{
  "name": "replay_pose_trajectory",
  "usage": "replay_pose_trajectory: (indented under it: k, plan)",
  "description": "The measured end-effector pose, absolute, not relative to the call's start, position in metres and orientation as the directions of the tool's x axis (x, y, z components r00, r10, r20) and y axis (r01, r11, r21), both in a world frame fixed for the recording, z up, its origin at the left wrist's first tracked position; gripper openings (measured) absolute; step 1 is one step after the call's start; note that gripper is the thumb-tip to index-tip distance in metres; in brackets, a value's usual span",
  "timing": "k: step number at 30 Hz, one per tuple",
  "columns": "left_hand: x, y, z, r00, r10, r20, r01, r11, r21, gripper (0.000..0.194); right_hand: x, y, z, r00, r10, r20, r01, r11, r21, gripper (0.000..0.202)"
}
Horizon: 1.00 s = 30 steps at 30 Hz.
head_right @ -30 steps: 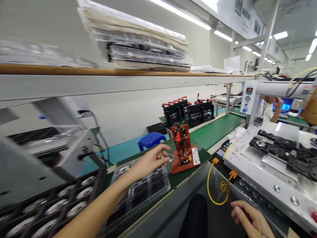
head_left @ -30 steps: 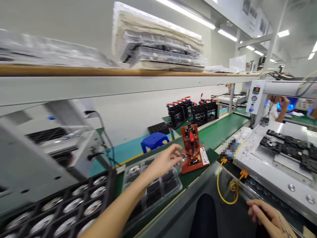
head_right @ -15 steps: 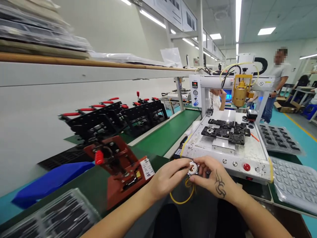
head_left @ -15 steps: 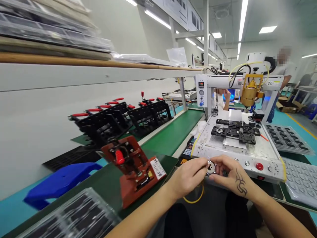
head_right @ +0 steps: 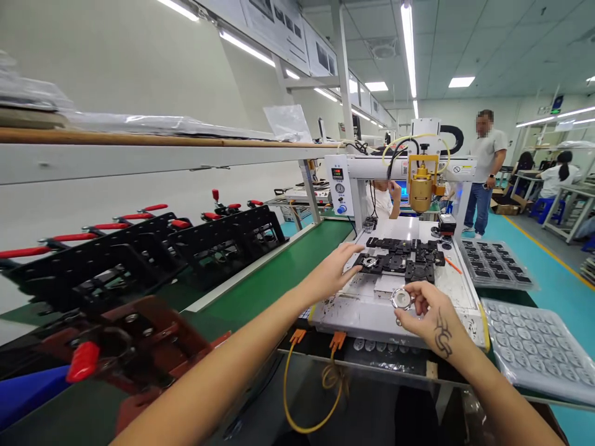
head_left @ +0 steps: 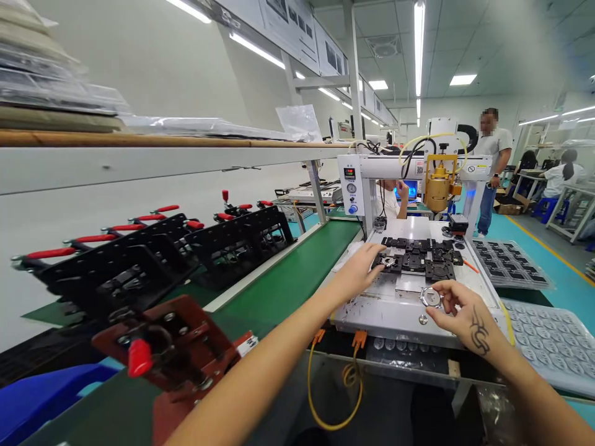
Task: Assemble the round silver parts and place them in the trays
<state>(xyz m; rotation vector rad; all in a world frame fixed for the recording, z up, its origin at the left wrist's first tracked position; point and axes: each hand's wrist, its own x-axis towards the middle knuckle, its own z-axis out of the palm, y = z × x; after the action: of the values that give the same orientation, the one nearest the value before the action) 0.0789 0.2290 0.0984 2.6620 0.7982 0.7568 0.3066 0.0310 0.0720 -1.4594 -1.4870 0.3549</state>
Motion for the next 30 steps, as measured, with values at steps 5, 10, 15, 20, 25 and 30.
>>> replay_pose_trajectory:
  k: [5, 10, 15, 20, 25, 30]
  plan:
    - [0.105, 0.3, 0.114, 0.776, 0.606, 0.175, 0.494, -0.756, 0.43, 0.049, 0.338, 0.006, 0.074, 0.263, 0.863, 0.432, 0.609, 0.199, -0.768, 0.042]
    - [0.119, 0.313, 0.114, 0.792, 0.601, 0.106, 0.499, -0.739, 0.452, 0.038, 0.35, 0.007, 0.075, 0.242, 0.879, 0.412, 0.601, 0.198, -0.774, 0.042]
    - [0.116, 0.298, 0.124, 0.725, 0.632, 0.273, 0.45, -0.735, 0.508, 0.036, 0.334, 0.073, 0.091, 0.166, 0.87, 0.464, 0.719, 0.215, -0.661, 0.038]
    - [0.09, 0.261, 0.14, 0.613, 0.637, 0.468, 0.342, -0.748, 0.569, 0.038, 0.313, 0.171, 0.103, 0.008, 0.914, 0.406, 0.807, 0.234, -0.542, 0.031]
    - [0.049, 0.214, 0.145, 0.566, 0.582, 0.584, 0.232, -0.792, 0.564, 0.03, 0.305, 0.228, 0.102, -0.089, 0.963, 0.254, 0.852, 0.206, -0.482, 0.028]
    - [0.005, 0.182, 0.138, 0.558, 0.601, 0.573, 0.256, -0.781, 0.57, 0.027, 0.308, 0.237, 0.098, -0.161, 0.972, 0.173, 0.879, 0.221, -0.423, 0.029]
